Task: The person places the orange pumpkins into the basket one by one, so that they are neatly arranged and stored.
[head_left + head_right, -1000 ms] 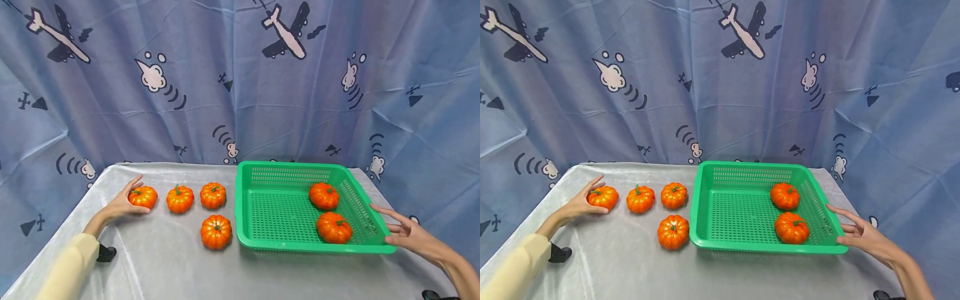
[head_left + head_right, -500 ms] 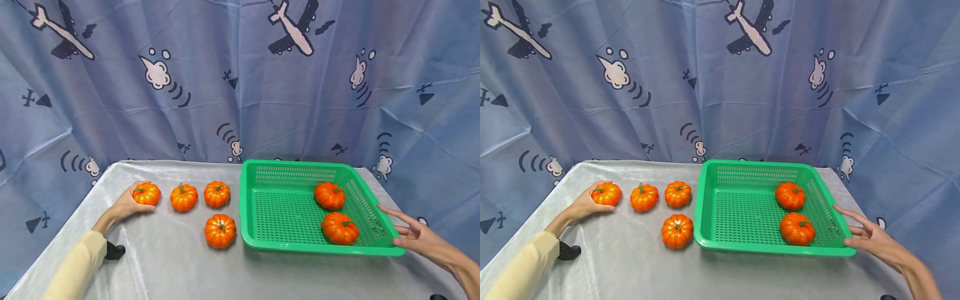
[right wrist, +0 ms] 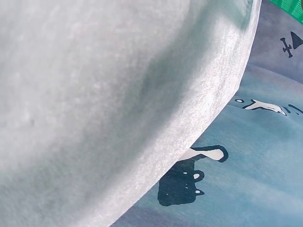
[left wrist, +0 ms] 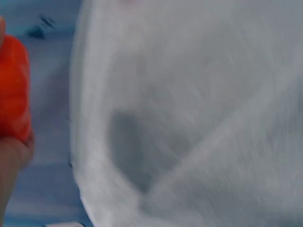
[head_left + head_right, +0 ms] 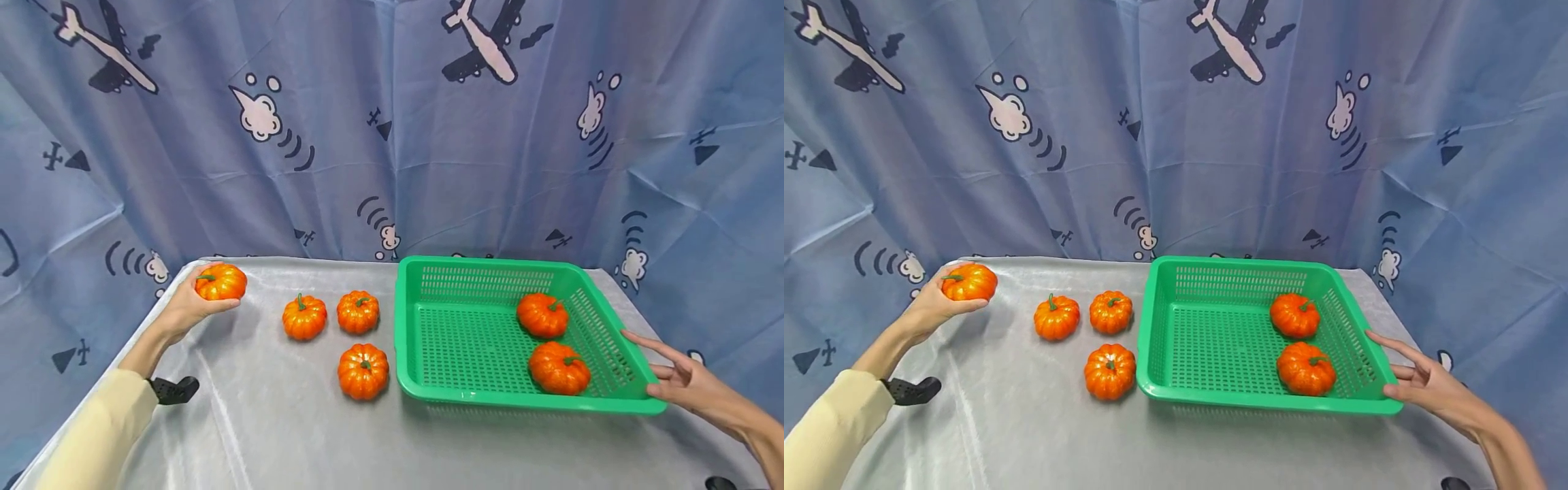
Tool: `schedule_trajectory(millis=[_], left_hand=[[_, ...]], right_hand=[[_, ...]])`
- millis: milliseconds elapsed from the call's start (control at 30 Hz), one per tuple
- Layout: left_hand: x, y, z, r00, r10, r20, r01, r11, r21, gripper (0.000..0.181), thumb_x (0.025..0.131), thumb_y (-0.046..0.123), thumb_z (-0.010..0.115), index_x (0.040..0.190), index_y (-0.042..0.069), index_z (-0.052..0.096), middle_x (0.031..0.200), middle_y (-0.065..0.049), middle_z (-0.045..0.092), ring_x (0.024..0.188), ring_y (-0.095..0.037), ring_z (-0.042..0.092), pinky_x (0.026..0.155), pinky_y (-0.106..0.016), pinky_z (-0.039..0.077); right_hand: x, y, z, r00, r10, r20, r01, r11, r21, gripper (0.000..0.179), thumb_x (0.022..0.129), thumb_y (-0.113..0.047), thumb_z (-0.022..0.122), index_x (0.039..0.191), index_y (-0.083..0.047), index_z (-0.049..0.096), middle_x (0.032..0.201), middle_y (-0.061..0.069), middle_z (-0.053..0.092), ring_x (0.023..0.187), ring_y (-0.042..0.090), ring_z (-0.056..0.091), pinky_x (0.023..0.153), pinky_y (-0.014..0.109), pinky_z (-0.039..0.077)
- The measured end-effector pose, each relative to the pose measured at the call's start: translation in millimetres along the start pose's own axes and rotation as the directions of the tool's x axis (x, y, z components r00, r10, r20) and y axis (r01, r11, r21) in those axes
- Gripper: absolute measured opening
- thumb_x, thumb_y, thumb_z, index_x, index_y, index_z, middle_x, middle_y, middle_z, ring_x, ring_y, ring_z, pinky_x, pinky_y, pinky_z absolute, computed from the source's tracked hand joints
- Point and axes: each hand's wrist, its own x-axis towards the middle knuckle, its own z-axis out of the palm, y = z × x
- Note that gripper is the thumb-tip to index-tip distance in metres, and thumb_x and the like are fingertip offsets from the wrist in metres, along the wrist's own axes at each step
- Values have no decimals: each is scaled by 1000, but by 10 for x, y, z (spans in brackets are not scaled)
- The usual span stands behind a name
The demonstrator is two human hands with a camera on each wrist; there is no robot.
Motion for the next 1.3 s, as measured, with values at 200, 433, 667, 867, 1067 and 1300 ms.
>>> schedule_trajectory(millis=[200,433,667,867,1067,1300], left_hand=[[-39,312,33,999,-38,-35,35,996,-83,60,82,4,74,130,14,39,114,5,42,95,-10,47,71,-16,52],[-146,591,69,1000,-23,12,23,999,-46,70,82,3,75,139,4,34,117,-2,42,94,-10,50,72,-18,52],[-356,854,166,994,35,100,-37,999,17,68,79,5,77,137,13,42,120,-1,45,95,-16,53,75,-21,51],[-515,1005,260,984,38,175,-38,999,1,74,76,2,79,138,15,41,121,-6,48,97,-18,53,78,-23,51],[-696,1084,316,967,66,247,-65,998,-12,76,74,1,80,137,15,42,121,-7,49,99,-21,54,78,-27,52],[-869,1225,416,943,104,316,-91,994,-55,79,71,0,82,138,11,42,117,-15,51,97,-21,56,75,-31,55]], right_hand=[[-5,4,-20,999,-23,-24,23,1000,-8,74,98,7,40,154,-33,15,129,-20,55,106,13,64,76,43,57],[-16,15,-10,1000,-14,-13,14,1000,16,74,98,7,39,154,-35,15,128,-20,56,106,14,64,76,43,56],[5,6,-10,999,3,-41,-4,999,-35,73,98,6,40,154,-34,13,127,-23,54,105,11,64,75,42,57],[4,0,-3,998,-21,-58,16,997,-77,73,98,7,41,155,-28,12,130,-30,47,106,5,62,73,41,57],[5,9,9,999,-11,-49,9,998,-61,73,98,7,41,155,-30,13,129,-28,49,107,5,62,74,39,57],[3,6,13,999,4,-52,-7,998,-55,73,98,6,41,155,-30,12,128,-27,51,106,7,63,75,38,57]])
